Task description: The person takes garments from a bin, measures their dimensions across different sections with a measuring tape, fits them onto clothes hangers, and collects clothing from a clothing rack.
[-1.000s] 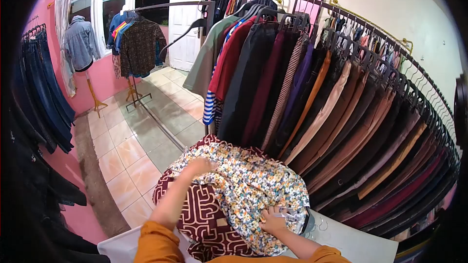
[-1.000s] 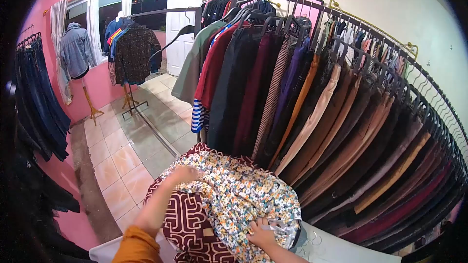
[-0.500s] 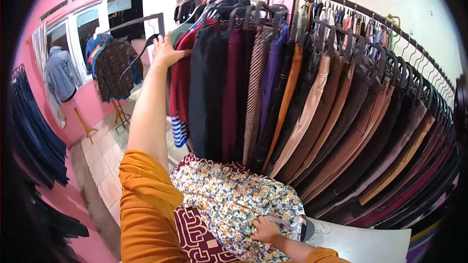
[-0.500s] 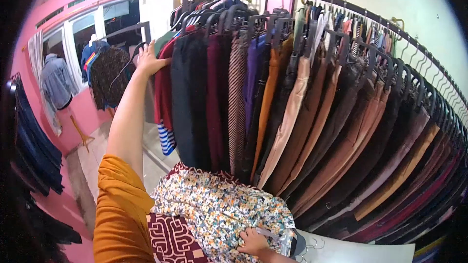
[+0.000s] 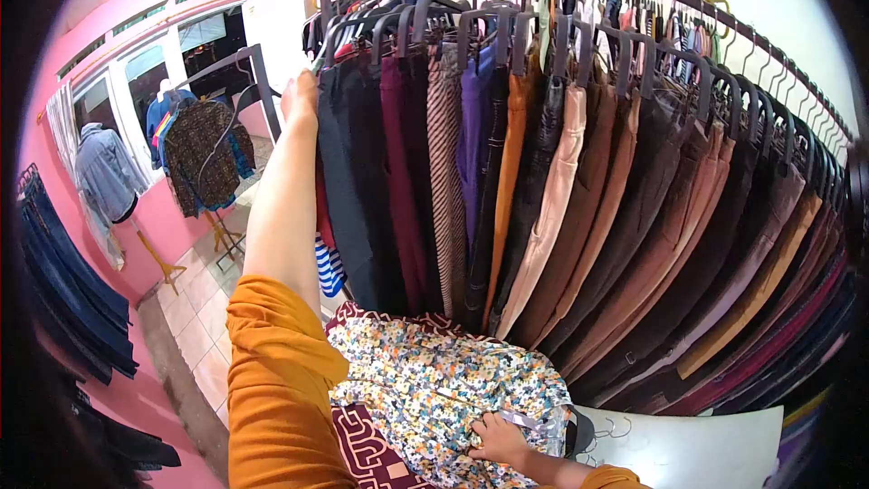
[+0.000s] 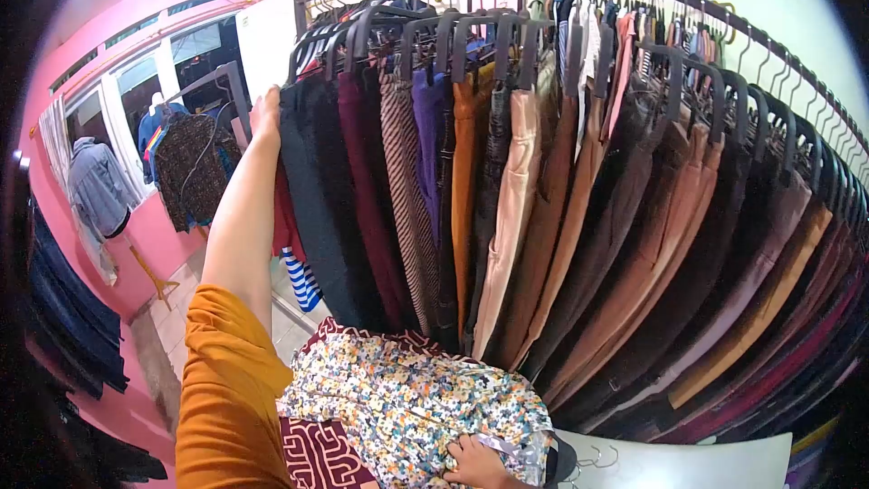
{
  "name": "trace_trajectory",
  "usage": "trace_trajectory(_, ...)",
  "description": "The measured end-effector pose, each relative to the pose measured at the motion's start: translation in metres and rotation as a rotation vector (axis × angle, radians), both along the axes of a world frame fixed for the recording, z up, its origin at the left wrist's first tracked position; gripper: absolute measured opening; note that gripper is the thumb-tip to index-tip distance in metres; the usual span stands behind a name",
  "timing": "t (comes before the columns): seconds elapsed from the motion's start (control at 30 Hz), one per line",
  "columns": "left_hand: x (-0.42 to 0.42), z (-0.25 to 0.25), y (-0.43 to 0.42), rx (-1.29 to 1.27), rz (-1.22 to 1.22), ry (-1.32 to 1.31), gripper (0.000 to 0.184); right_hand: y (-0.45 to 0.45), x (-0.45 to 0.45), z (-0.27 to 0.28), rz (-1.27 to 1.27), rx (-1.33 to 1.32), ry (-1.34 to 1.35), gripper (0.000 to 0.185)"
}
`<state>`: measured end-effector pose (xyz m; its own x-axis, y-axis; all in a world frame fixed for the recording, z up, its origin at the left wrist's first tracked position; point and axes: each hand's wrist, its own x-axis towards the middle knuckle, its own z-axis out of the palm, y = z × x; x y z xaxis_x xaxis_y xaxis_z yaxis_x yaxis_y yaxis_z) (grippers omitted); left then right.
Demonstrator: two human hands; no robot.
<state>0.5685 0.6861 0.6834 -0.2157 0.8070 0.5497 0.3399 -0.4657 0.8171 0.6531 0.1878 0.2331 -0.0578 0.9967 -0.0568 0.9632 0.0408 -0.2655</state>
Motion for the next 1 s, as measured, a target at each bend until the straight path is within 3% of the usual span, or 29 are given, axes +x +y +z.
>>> trace_trajectory(0.13, -0.003, 0.011, -0.003, 0.062, 0.172, 0.320, 0.045, -0.002, 0.001, 0.004, -0.018, -0.025, 0.055, 0.060)
trace_trajectory(0.2, -0.010, 0.022, -0.024, 0.073, 0.318, 0.615, 0.043, -0.002, 0.004, -0.005, 0.006, -0.008, 0.035, 0.061)
trace_trajectory(0.57, -0.069, 0.097, -0.065, 0.216, 0.412, 0.731, 0.045, 0.000, 0.010, -0.009, -0.055, -0.045, 0.190, 0.062)
trace_trajectory(0.7, -0.065, 0.098, -0.071, 0.266, 0.445, 0.678, 0.043, 0.000, 0.012, -0.014, -0.032, 0.013, 0.045, 0.061)
trace_trajectory(0.97, -0.127, 0.095, -0.097, 0.496, 0.530, 0.617, 0.041, -0.001, 0.012, -0.033, -0.050, -0.056, 0.172, 0.060)
trace_trajectory(1.0, -0.137, 0.092, -0.117, 0.437, 0.515, 0.628, 0.043, -0.001, 0.013, -0.029, -0.055, -0.082, 0.175, 0.063)
